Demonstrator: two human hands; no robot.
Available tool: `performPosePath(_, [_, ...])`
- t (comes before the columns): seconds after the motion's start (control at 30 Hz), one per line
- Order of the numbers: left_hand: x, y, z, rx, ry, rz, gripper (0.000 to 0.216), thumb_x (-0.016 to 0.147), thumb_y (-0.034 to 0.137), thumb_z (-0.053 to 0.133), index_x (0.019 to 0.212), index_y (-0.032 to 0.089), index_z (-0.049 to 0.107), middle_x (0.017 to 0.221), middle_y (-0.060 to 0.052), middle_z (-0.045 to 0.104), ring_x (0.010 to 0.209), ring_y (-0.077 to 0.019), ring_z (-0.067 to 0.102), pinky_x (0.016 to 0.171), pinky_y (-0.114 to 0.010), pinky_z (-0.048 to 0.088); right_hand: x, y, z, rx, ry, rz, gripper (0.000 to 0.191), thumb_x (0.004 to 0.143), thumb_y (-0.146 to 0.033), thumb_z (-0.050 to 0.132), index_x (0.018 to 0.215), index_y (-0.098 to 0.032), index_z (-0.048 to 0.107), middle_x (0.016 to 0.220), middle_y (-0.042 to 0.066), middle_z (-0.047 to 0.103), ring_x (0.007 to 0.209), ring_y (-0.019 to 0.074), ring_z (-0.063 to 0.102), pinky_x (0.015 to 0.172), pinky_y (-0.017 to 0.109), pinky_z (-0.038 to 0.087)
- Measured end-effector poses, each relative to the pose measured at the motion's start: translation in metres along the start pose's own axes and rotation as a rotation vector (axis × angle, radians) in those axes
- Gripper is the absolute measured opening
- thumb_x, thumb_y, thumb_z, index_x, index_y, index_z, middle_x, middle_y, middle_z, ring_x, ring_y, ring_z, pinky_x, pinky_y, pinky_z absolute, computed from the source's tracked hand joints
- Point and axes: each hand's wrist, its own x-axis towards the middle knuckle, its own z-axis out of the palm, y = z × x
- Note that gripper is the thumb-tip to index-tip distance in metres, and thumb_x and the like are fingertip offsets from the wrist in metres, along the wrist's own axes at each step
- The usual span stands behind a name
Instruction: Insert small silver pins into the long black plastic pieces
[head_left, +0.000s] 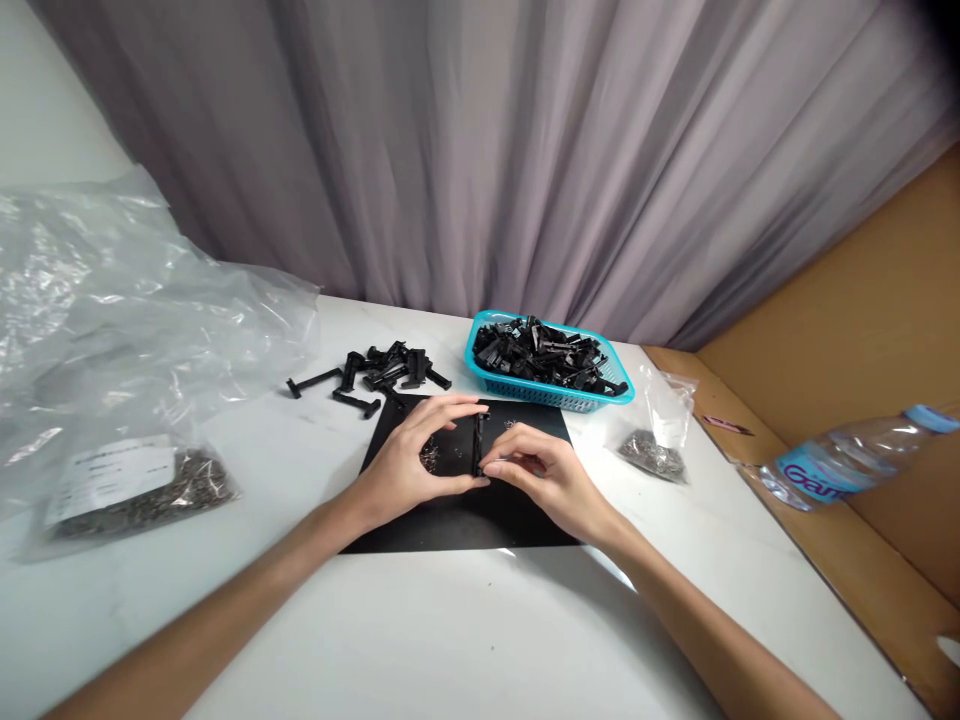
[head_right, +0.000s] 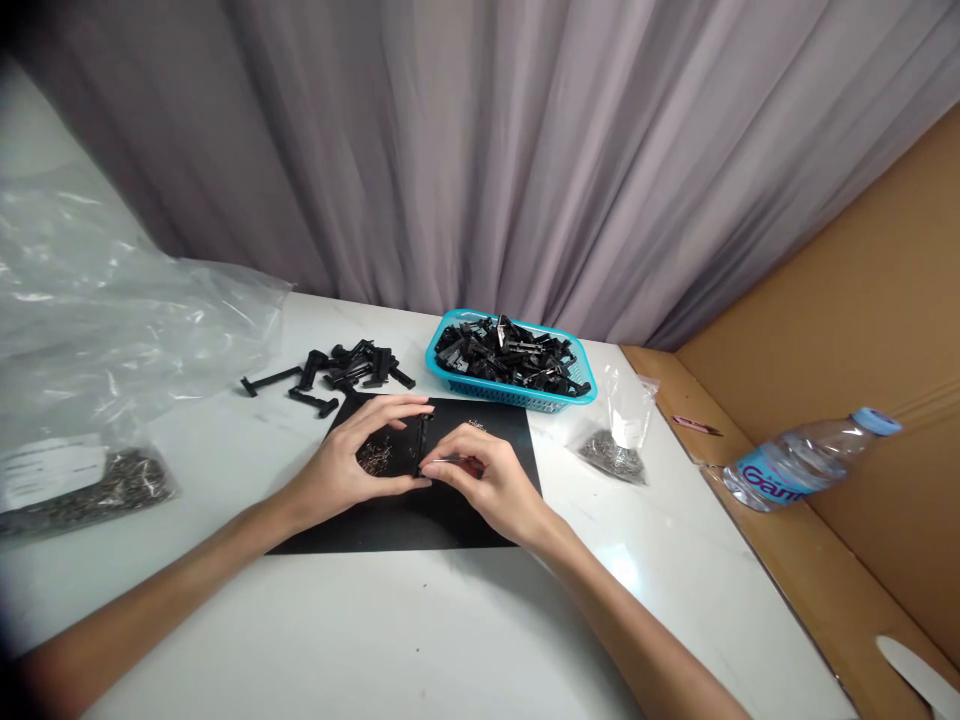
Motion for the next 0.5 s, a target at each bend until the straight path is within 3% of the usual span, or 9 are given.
performPosePath(0.1, [0.0003, 0.0029, -0.0005, 0.009, -0.013, 0.002, 0.064, 0.079, 0.027, 0.086, 0.136, 0.028, 0.059, 0.140, -0.005, 0.064, 0.131, -0.0251, 0.059, 0.116, -0.044, 0.046, -0.0011, -0.0024, -0.0003, -0.030, -0.007, -0.038, 0.014, 0.097, -0.032, 0.070, 0.092, -0.022, 0.078, 0.095, 0.005, 0.071, 0.085, 0.0177, 0.062, 0.069, 0.030, 0.045])
performPosePath(0.23, [-0.0013, 0.0035, -0.0006, 0.008, -0.030, -0.067, 0.067, 0.078, 0.026, 0.085, 0.139, 0.028, 0.058, 0.135, -0.003, 0.067, 0.125, -0.0237, 0.064, 0.112, -0.040, 0.050, -0.0019, -0.0040, -0.0023, -0.079, -0.045, -0.060, 0.014, 0.098, -0.031, 0.069, 0.093, -0.022, 0.079, 0.094, 0.004, 0.071, 0.082, 0.0164, 0.061, 0.067, 0.029, 0.044])
performPosePath(0.4, [-0.0013, 0.0033, -0.0014, -0.009, -0.040, -0.101, 0.068, 0.077, 0.030, 0.086, 0.139, 0.028, 0.058, 0.137, -0.003, 0.067, 0.123, -0.0235, 0.065, 0.110, -0.038, 0.051, -0.0026, -0.0029, 0.0006, -0.086, 0.049, -0.053, 0.012, 0.098, -0.031, 0.069, 0.096, -0.022, 0.078, 0.096, 0.005, 0.070, 0.085, 0.0176, 0.063, 0.063, 0.029, 0.043])
performPosePath(0.5, [-0.0009, 0.0030, -0.0014, -0.013, -0.050, -0.105, 0.067, 0.078, 0.028, 0.084, 0.139, 0.028, 0.058, 0.137, -0.003, 0.067, 0.123, -0.0232, 0.065, 0.110, -0.037, 0.051, -0.0034, -0.0015, 0.0020, -0.091, 0.014, -0.056, 0.012, 0.098, -0.031, 0.069, 0.096, -0.023, 0.078, 0.096, 0.004, 0.070, 0.084, 0.0173, 0.063, 0.064, 0.029, 0.043])
